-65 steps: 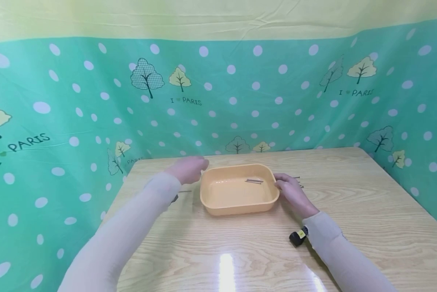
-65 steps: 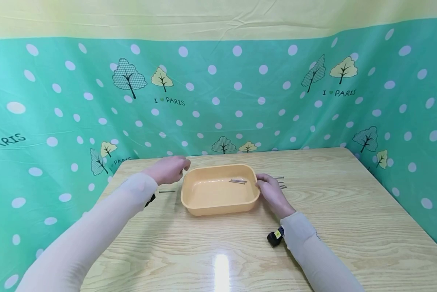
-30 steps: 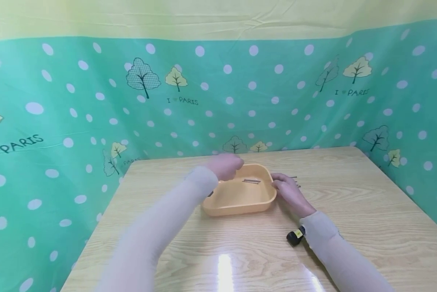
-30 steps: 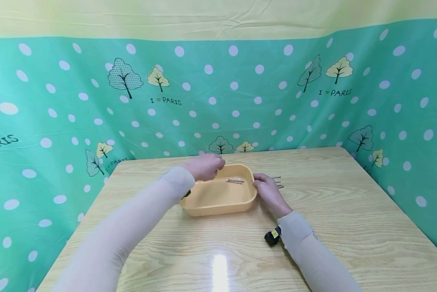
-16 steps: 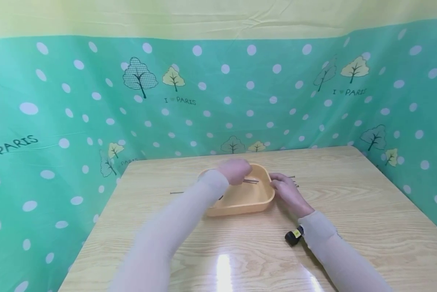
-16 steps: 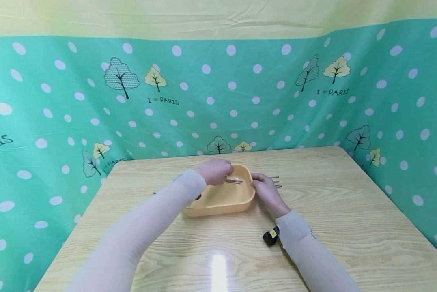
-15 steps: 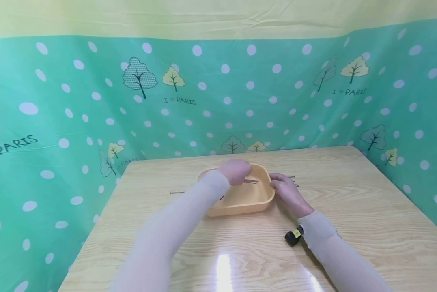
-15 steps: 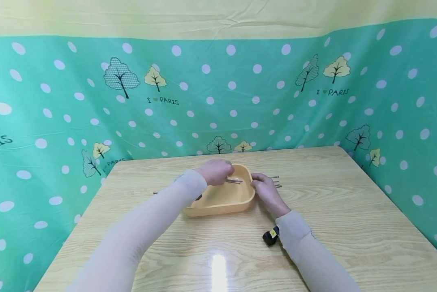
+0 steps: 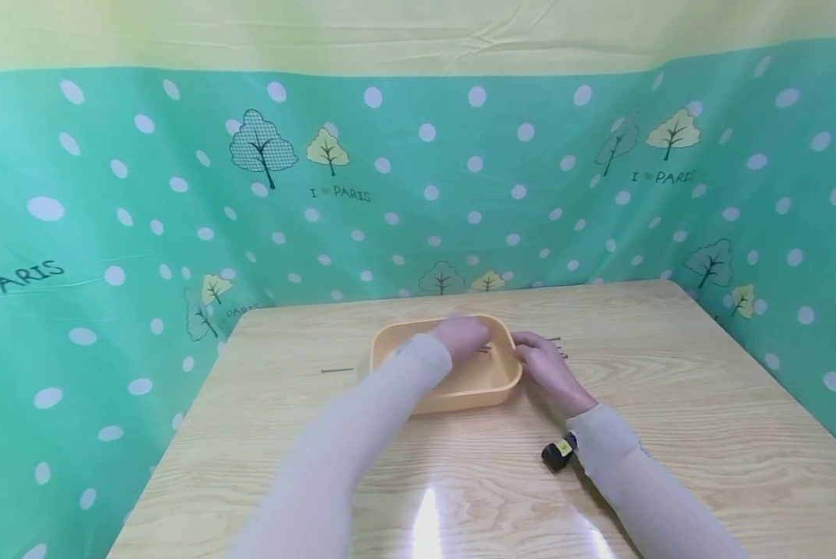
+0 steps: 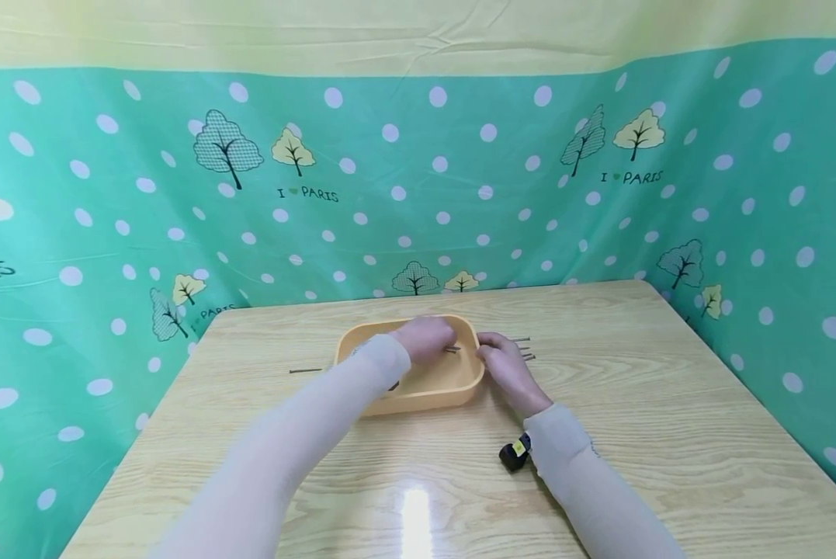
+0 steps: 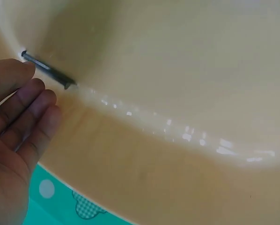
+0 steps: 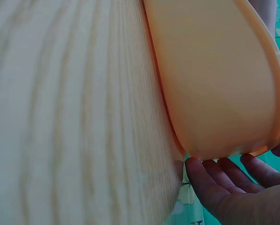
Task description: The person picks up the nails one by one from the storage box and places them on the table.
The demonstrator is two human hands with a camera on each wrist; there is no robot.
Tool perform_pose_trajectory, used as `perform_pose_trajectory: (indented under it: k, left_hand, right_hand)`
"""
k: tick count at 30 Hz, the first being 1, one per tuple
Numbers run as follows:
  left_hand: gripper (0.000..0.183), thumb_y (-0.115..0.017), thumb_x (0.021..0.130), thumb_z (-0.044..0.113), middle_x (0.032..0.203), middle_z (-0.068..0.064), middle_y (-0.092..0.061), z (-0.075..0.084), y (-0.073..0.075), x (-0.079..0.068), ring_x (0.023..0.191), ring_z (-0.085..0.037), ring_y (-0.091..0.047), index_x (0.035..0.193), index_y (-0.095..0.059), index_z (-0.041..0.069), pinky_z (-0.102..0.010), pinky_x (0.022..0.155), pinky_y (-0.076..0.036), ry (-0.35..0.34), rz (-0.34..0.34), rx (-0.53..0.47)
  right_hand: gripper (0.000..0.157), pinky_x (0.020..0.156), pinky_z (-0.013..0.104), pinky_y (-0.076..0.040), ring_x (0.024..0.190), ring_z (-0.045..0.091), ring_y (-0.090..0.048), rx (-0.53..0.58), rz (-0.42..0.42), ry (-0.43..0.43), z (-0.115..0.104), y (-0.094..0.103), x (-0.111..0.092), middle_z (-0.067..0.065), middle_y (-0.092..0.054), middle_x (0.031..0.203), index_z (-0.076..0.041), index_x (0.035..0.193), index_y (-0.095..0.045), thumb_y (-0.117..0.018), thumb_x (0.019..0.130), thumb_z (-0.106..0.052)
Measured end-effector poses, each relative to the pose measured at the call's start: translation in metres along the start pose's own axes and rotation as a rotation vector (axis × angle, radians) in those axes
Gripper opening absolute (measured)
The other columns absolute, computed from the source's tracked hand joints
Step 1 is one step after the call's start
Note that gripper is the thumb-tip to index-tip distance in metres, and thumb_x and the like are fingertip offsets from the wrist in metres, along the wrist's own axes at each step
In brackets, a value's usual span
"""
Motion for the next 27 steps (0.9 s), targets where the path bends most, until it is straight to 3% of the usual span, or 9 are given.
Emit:
perform_pose_trajectory:
  k: [2, 4, 7, 11, 27]
  left_hand:
    - [0.013, -0.045, 0.088, 0.026, 0.074, 0.008, -0.055, 0.003, -0.001, 0.0, 0.066, -0.011, -0.052, 0.086, -0.057, 0.026, -0.023, 0.061, -0.045, -0.045, 0.005, 0.085]
    - [0.007, -0.051, 0.088, 0.022, 0.077, 0.009, -0.054, 0.01, -0.001, 0.0, 0.068, -0.009, -0.052, 0.086, -0.057, 0.025, -0.021, 0.063, -0.045, -0.135, 0.028, 0.246]
    - [0.004, -0.055, 0.086, 0.021, 0.079, 0.007, -0.057, 0.014, -0.003, 0.001, 0.071, -0.009, -0.053, 0.087, -0.06, 0.022, -0.021, 0.066, -0.047, -0.165, 0.034, 0.338]
    - [0.005, -0.056, 0.086, 0.021, 0.082, 0.006, -0.06, 0.016, -0.003, 0.001, 0.074, -0.01, -0.055, 0.088, -0.06, 0.022, -0.022, 0.071, -0.048, -0.172, 0.043, 0.378]
    - [0.016, -0.053, 0.088, 0.019, 0.09, 0.005, -0.062, 0.022, -0.008, 0.004, 0.081, -0.011, -0.056, 0.099, -0.064, 0.023, -0.024, 0.079, -0.048, -0.189, 0.061, 0.374]
  right_hand:
    - [0.045, 0.1, 0.041, -0.037, 0.119, 0.025, -0.043, -0.004, 0.0, 0.002, -0.001, -0.001, 0.0, 0.008, -0.043, 0.131, -0.007, 0.128, -0.045, -0.041, 0.084, -0.015]
    - [0.045, 0.1, 0.04, -0.037, 0.119, 0.025, -0.043, -0.005, 0.0, 0.004, -0.001, -0.001, 0.0, 0.009, -0.043, 0.131, -0.007, 0.128, -0.045, -0.041, 0.084, -0.015]
    - [0.045, 0.1, 0.04, -0.037, 0.119, 0.024, -0.043, -0.01, 0.002, 0.006, -0.002, -0.002, 0.0, 0.009, -0.043, 0.131, -0.007, 0.129, -0.044, -0.041, 0.085, -0.015]
    - [0.046, 0.101, 0.04, -0.036, 0.12, 0.024, -0.041, -0.009, 0.004, 0.006, -0.002, -0.002, 0.0, 0.009, -0.043, 0.131, -0.006, 0.129, -0.044, -0.041, 0.085, -0.016]
    - [0.042, 0.1, 0.041, -0.036, 0.12, 0.024, -0.041, -0.006, 0.004, 0.009, -0.002, -0.001, -0.001, 0.007, -0.043, 0.131, -0.009, 0.126, -0.047, -0.041, 0.085, -0.015]
Point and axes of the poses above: each hand's wrist, its own x-axis towards the middle knuckle, its own y-axis out of the back of the hand, z = x × y, the point moved 6 cm from there along x, towards the middle knuckle
